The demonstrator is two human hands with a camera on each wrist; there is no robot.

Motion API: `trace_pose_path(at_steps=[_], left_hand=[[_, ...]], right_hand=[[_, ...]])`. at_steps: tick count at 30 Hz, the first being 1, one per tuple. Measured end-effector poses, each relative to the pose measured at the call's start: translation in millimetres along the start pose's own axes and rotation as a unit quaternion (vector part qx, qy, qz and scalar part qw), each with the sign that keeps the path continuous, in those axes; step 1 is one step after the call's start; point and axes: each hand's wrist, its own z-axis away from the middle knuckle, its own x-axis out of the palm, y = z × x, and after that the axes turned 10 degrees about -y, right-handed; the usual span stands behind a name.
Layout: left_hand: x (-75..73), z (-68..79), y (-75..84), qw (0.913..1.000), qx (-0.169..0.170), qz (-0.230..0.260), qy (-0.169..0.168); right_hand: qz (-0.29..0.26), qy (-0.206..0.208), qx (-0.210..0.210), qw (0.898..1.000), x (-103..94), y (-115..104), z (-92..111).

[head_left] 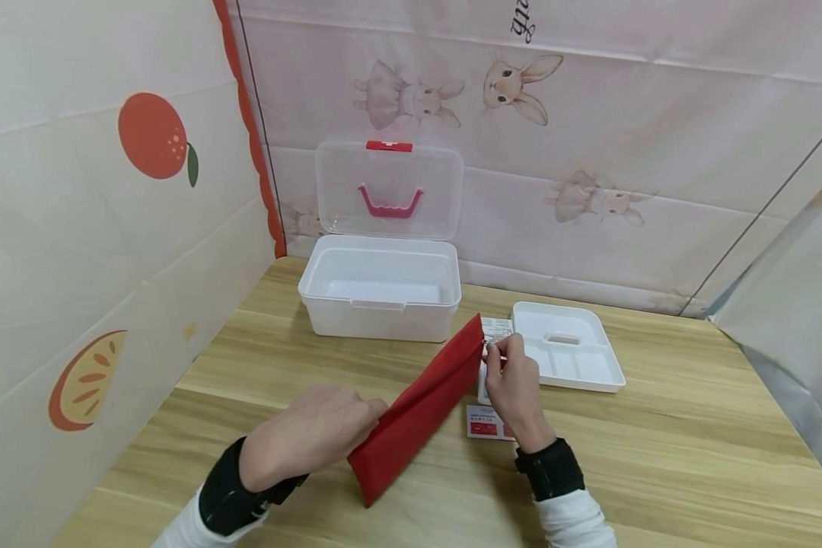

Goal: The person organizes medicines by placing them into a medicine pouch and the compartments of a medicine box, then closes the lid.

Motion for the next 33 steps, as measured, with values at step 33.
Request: trace_pose_path(at_steps=[33], left_hand=[[0.0,1.3,2.9,0.9994,0.030,-0.015,-0.007]], right_hand=[[-0.005,0.033,0.010,0.999,-5.9,4.6,-1.9]])
